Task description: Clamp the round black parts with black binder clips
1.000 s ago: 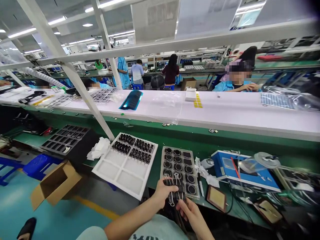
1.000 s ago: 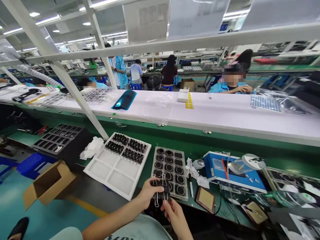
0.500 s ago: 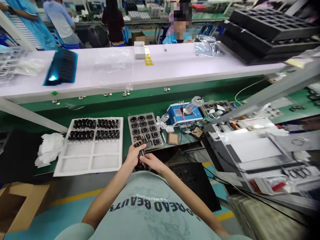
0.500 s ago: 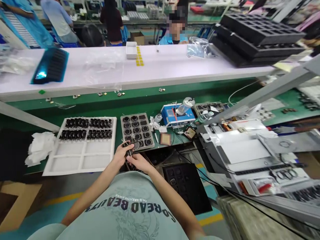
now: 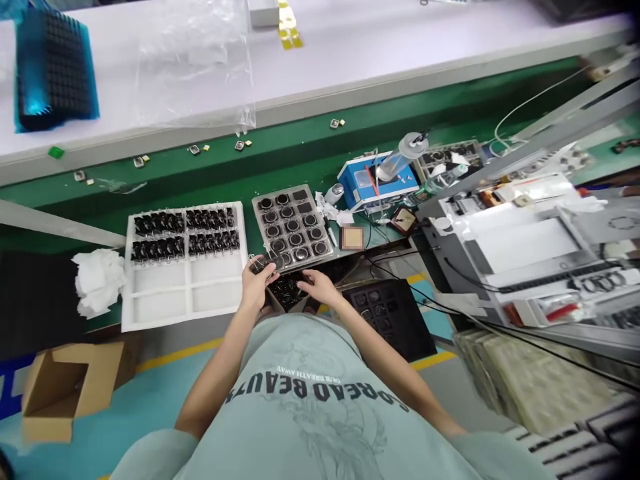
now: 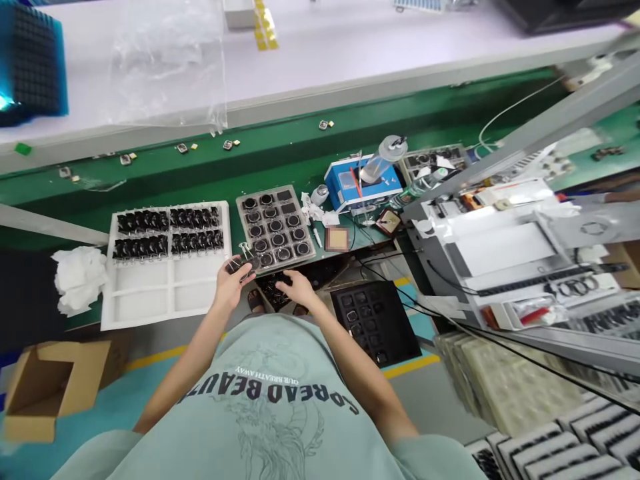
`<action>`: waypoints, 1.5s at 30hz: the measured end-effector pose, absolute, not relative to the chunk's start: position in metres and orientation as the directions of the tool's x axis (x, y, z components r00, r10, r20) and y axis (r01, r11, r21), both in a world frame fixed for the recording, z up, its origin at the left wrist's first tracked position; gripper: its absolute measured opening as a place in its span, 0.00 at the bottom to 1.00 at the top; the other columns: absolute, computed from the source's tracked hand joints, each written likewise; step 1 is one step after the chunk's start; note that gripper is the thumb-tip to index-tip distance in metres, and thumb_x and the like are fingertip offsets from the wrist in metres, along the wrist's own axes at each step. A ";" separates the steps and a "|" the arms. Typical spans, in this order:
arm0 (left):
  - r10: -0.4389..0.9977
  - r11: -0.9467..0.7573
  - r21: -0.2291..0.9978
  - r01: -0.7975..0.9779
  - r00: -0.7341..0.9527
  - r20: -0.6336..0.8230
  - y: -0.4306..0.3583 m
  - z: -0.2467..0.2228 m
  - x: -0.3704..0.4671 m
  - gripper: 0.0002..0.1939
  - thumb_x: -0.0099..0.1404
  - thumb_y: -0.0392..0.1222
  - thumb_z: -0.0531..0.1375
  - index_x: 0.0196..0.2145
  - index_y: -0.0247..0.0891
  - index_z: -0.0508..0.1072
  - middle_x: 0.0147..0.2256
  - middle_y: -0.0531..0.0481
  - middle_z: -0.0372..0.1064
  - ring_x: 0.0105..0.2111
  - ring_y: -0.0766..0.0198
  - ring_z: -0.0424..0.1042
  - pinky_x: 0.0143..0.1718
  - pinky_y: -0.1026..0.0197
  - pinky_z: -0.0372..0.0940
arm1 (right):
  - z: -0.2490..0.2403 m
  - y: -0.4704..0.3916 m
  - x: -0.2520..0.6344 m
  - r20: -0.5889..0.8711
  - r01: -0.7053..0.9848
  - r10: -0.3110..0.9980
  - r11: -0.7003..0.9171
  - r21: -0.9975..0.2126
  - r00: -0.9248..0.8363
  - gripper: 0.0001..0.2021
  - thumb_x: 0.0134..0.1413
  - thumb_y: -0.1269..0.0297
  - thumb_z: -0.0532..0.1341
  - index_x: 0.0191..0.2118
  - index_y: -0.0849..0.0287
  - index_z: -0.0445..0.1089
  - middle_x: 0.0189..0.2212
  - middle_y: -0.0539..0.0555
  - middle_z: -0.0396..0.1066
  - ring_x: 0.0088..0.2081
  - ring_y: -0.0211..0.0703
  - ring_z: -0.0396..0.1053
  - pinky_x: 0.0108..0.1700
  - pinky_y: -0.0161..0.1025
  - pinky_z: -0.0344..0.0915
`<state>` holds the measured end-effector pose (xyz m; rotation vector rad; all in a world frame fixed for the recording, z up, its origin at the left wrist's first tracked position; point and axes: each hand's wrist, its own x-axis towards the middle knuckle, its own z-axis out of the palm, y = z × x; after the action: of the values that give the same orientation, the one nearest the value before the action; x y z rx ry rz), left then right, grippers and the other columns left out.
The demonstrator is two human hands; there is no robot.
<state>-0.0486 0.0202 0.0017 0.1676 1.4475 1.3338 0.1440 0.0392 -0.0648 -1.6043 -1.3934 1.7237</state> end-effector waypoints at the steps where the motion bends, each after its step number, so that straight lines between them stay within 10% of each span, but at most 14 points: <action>1: 0.729 0.397 0.780 -0.484 -0.349 -0.588 0.017 0.002 -0.045 0.26 0.46 0.31 0.73 0.42 0.38 0.71 0.38 0.50 0.72 0.35 0.63 0.74 0.37 0.57 0.75 | -0.058 0.042 0.143 -0.501 0.208 0.815 -0.457 -0.865 -0.291 0.29 0.45 0.47 0.72 0.51 0.57 0.73 0.52 0.62 0.73 0.53 0.55 0.70 0.52 0.49 0.68; 5: 0.799 0.506 0.802 -0.318 -0.178 -0.575 0.008 0.005 -0.023 0.28 0.42 0.27 0.73 0.42 0.37 0.74 0.40 0.47 0.72 0.33 0.62 0.73 0.33 0.57 0.75 | -0.026 0.050 0.138 -0.433 -0.143 0.799 -0.528 -0.837 -0.417 0.25 0.52 0.44 0.66 0.50 0.55 0.74 0.48 0.56 0.76 0.48 0.49 0.73 0.48 0.44 0.69; 13: 0.823 0.522 0.803 -0.287 -0.081 -0.563 0.003 0.009 -0.010 0.31 0.40 0.26 0.73 0.44 0.37 0.76 0.41 0.46 0.73 0.34 0.61 0.73 0.34 0.55 0.75 | -0.007 0.055 0.145 -0.398 -0.266 0.887 -0.452 -0.851 -0.234 0.20 0.47 0.46 0.70 0.37 0.59 0.78 0.38 0.55 0.78 0.43 0.48 0.73 0.47 0.43 0.69; 17: 0.822 0.552 0.805 -0.219 -0.020 -0.569 0.000 0.011 -0.011 0.36 0.39 0.26 0.73 0.48 0.38 0.75 0.46 0.43 0.72 0.33 0.61 0.73 0.31 0.56 0.75 | 0.005 0.061 0.159 -0.385 -0.085 0.813 -0.464 -0.882 -0.436 0.28 0.45 0.51 0.73 0.52 0.56 0.73 0.38 0.53 0.76 0.36 0.43 0.71 0.38 0.39 0.69; 26: 0.825 0.560 0.817 -0.136 0.185 -0.535 -0.008 0.009 -0.004 0.37 0.42 0.30 0.73 0.52 0.35 0.74 0.42 0.43 0.75 0.28 0.62 0.73 0.30 0.56 0.73 | 0.009 0.053 0.153 -0.198 0.262 0.832 -0.065 -0.963 -0.519 0.17 0.53 0.48 0.66 0.32 0.59 0.81 0.25 0.52 0.72 0.29 0.43 0.66 0.34 0.39 0.62; 38: 0.626 0.704 0.609 -0.365 -0.085 -0.775 -0.025 -0.022 -0.057 0.25 0.48 0.31 0.73 0.45 0.36 0.75 0.37 0.45 0.74 0.30 0.63 0.75 0.31 0.61 0.74 | -0.059 0.043 0.163 -0.458 0.359 0.838 -0.346 -0.867 -0.298 0.31 0.37 0.50 0.74 0.48 0.61 0.76 0.44 0.60 0.76 0.44 0.51 0.72 0.47 0.46 0.68; 45: 0.532 0.815 0.409 -0.411 0.249 -0.809 0.021 -0.033 -0.002 0.17 0.52 0.28 0.70 0.40 0.35 0.77 0.40 0.44 0.75 0.31 0.67 0.75 0.31 0.68 0.73 | -0.066 0.016 0.191 -0.272 0.006 0.875 -0.294 -0.956 -0.400 0.38 0.39 0.55 0.75 0.60 0.52 0.68 0.57 0.59 0.70 0.55 0.52 0.69 0.54 0.48 0.67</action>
<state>-0.0020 0.0208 -0.0331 0.1219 1.1518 0.6442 0.1907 0.0164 -0.0662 -1.1597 -1.3078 1.7641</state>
